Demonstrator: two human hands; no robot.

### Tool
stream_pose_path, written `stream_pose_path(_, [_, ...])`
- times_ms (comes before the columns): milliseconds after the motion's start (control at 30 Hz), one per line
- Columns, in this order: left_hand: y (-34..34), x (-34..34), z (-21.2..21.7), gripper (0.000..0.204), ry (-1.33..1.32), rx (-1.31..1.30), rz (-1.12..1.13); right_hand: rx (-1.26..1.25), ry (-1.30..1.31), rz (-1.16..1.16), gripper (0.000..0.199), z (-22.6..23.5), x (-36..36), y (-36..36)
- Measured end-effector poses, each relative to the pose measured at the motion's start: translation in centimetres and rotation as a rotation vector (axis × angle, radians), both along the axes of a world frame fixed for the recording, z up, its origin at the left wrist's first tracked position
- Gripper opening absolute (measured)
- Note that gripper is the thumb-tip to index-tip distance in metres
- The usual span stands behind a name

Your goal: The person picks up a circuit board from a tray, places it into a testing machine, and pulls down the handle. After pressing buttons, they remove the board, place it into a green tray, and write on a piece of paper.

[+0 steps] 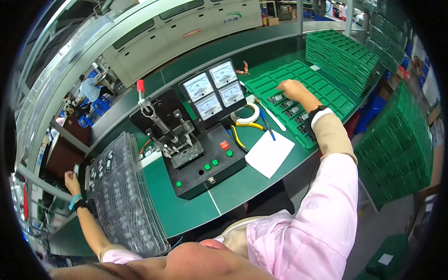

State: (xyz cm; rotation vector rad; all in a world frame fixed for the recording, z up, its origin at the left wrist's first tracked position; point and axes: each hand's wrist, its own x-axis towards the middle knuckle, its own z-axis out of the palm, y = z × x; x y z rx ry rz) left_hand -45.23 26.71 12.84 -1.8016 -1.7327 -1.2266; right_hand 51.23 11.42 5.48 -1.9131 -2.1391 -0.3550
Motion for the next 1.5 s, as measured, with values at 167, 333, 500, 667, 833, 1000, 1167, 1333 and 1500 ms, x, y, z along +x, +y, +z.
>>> stream_pose_path(167, [-19.8,21.2,7.6,0.014,-0.392,-0.154,-0.446,0.483,0.469,-0.052,0.014,2.9,-1.8,-4.9])
stream_pose_path(333, [-35.3,33.1,0.8,0.021,-0.614,-0.55,-0.667,0.487,0.461,0.725,0.021,6.6,-21.2,-10.4])
stream_pose_path(500, [-32.9,40.0,-5.7,0.024,-1.175,-0.742,-0.9,0.178,0.346,1.158,0.039,4.7,-31.3,-11.8])
stream_pose_path(667, [-31.6,42.1,-8.6,0.03,-1.238,-0.561,-0.953,0.146,0.419,1.082,0.038,0.6,-32.6,-8.9])
stream_pose_path(833, [-28.5,43.5,-10.1,0.053,-0.093,-0.21,-0.6,0.278,0.535,0.705,0.033,0.4,-32.7,-4.3])
stream_pose_path(1000, [-27.4,44.0,-12.1,0.066,0.037,-0.272,-0.6,0.303,0.395,0.564,0.033,-0.1,-33.0,-2.8])
stream_pose_path(1167, [-26.9,43.9,-12.5,0.066,0.036,-0.254,-0.63,0.281,0.327,0.486,0.034,-0.2,-33.1,-3.2])
stream_pose_path(1333, [-27.0,43.7,-12.6,0.066,0.023,-0.248,-0.647,0.265,0.038,0.414,0.035,1.3,-32.8,-4.9])
stream_pose_path(1500, [-26.7,43.5,-12.6,0.066,0.01,-0.236,-0.62,0.373,0.372,0.581,0.033,5.8,-32.2,-6.0])
